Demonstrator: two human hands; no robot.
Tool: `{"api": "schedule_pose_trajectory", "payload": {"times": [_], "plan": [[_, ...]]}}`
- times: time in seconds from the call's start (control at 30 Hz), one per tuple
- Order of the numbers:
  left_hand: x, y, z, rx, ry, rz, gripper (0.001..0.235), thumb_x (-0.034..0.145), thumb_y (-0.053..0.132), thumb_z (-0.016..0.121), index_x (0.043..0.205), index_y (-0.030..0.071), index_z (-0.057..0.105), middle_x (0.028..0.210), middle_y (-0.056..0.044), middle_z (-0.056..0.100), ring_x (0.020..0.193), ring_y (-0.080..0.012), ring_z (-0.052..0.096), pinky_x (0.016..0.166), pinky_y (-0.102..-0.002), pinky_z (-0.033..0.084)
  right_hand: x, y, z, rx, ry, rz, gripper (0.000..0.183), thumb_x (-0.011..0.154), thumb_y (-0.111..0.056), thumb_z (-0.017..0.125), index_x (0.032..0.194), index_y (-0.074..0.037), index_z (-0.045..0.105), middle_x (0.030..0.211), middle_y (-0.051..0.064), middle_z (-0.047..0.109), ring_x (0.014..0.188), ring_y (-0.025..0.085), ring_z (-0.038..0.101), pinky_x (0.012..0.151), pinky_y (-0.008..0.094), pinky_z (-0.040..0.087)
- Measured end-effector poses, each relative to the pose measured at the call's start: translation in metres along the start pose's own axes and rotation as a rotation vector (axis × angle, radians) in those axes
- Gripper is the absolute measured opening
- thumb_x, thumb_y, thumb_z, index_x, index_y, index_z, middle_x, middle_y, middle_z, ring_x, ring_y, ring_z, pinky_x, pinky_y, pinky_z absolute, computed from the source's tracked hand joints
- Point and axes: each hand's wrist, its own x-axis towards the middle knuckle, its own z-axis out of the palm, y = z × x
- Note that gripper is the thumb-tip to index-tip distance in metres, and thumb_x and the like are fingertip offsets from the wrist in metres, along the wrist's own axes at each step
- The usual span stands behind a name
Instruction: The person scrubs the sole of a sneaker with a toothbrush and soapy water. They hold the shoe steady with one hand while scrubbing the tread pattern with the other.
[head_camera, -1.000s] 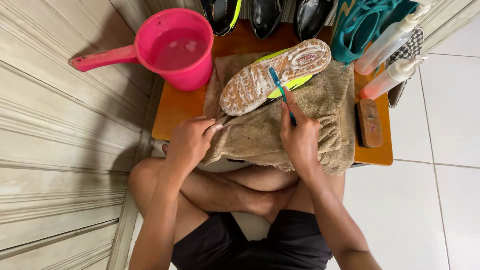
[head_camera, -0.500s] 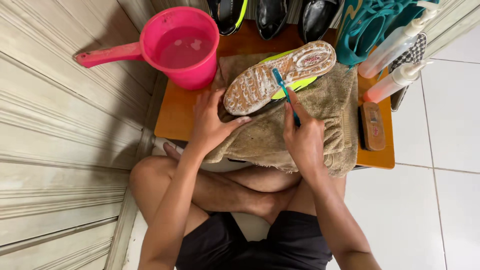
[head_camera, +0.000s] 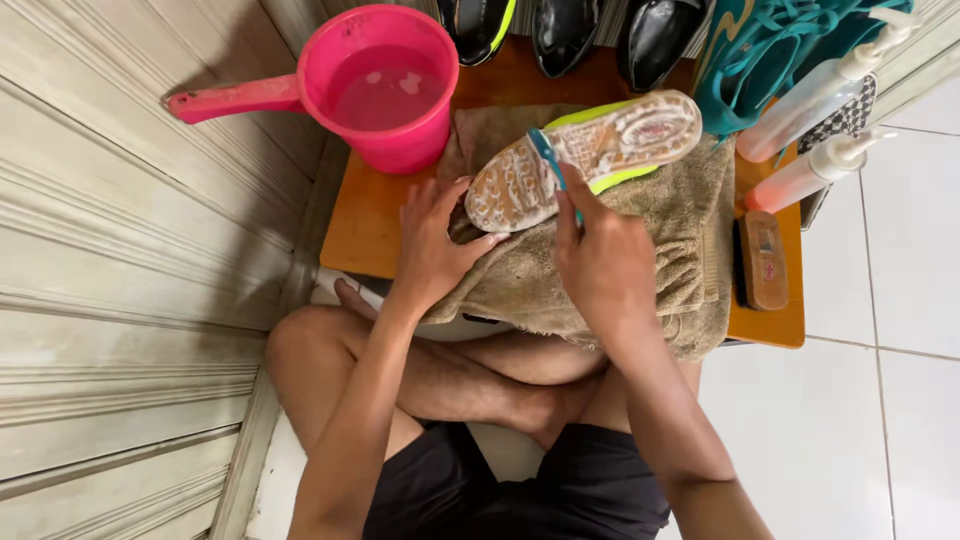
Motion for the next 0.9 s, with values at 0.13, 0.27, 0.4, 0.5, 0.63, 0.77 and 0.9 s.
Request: {"api": "schedule_pose_trajectory", "payload": {"times": [0.13, 0.27, 0.4, 0.5, 0.63, 0.77, 0.9], "plan": [[-0.002, -0.002, 0.000, 0.010, -0.006, 0.012, 0.078, 0.078, 0.041, 0.094, 0.145, 0.014, 0.065, 0.114, -0.008, 0.057, 0.117, -0.0323, 0.055, 0.100, -0.049, 0.041, 0.013, 0.004, -0.006, -0.068, 0.033, -0.048, 0.030, 0.114, 0.001, 0.057, 0.138, 0.008, 0.074, 0.073, 0.022, 0.076, 0.035, 0.013, 0.054, 0.037, 0.023, 0.040], [-0.003, 0.000, 0.000, 0.042, -0.022, 0.004, 0.078, 0.078, 0.041, 0.094, 0.145, 0.013, 0.065, 0.116, -0.010, 0.057, 0.119, -0.0348, 0.054, 0.101, -0.052, 0.041, 0.010, -0.014, 0.002, -0.042, -0.113, -0.049, 0.029, 0.112, -0.006, 0.059, 0.136, 0.000, 0.075, 0.066, 0.019, 0.075, 0.034, 0.013, 0.057, 0.035, 0.023, 0.044], [-0.005, 0.008, -0.006, 0.038, -0.023, 0.002, 0.069, 0.082, 0.040, 0.091, 0.141, 0.011, 0.068, 0.115, -0.010, 0.057, 0.118, -0.0332, 0.054, 0.100, -0.052, 0.042, 0.005, -0.016, 0.012, -0.001, -0.159, -0.107, 0.030, 0.112, -0.008, 0.061, 0.137, -0.002, 0.075, 0.062, 0.017, 0.074, 0.036, 0.014, 0.061, 0.038, 0.024, 0.050], [-0.004, 0.002, -0.004, 0.046, -0.009, 0.028, 0.068, 0.081, 0.039, 0.092, 0.138, 0.009, 0.069, 0.115, -0.010, 0.058, 0.115, -0.0327, 0.055, 0.098, -0.051, 0.043, 0.007, -0.024, -0.004, -0.137, -0.022, -0.079, 0.030, 0.113, 0.000, 0.059, 0.137, 0.008, 0.074, 0.064, 0.018, 0.074, 0.038, 0.014, 0.059, 0.040, 0.024, 0.050], [0.000, -0.011, 0.005, 0.032, 0.004, 0.041, 0.068, 0.082, 0.038, 0.092, 0.138, 0.008, 0.069, 0.112, -0.010, 0.057, 0.112, -0.0332, 0.055, 0.097, -0.052, 0.043, 0.001, -0.022, 0.006, -0.098, -0.079, -0.095, 0.028, 0.111, -0.001, 0.061, 0.134, 0.006, 0.076, 0.061, 0.019, 0.073, 0.037, 0.016, 0.061, 0.038, 0.027, 0.050], [-0.003, -0.003, 0.002, 0.060, 0.025, 0.056, 0.069, 0.080, 0.038, 0.093, 0.136, 0.005, 0.070, 0.110, -0.010, 0.056, 0.110, -0.0346, 0.056, 0.094, -0.052, 0.044, -0.001, -0.018, 0.003, -0.039, -0.072, -0.103, 0.029, 0.111, -0.002, 0.060, 0.135, 0.006, 0.075, 0.061, 0.018, 0.073, 0.036, 0.015, 0.059, 0.037, 0.024, 0.047], [-0.003, 0.001, -0.002, 0.044, 0.050, 0.083, 0.070, 0.076, 0.035, 0.096, 0.133, 0.002, 0.072, 0.110, -0.010, 0.058, 0.106, -0.0353, 0.056, 0.090, -0.052, 0.045, -0.005, -0.014, 0.007, -0.043, 0.002, -0.101, 0.028, 0.111, 0.002, 0.059, 0.133, 0.010, 0.075, 0.061, 0.017, 0.072, 0.035, 0.013, 0.055, 0.036, 0.023, 0.043]]}}
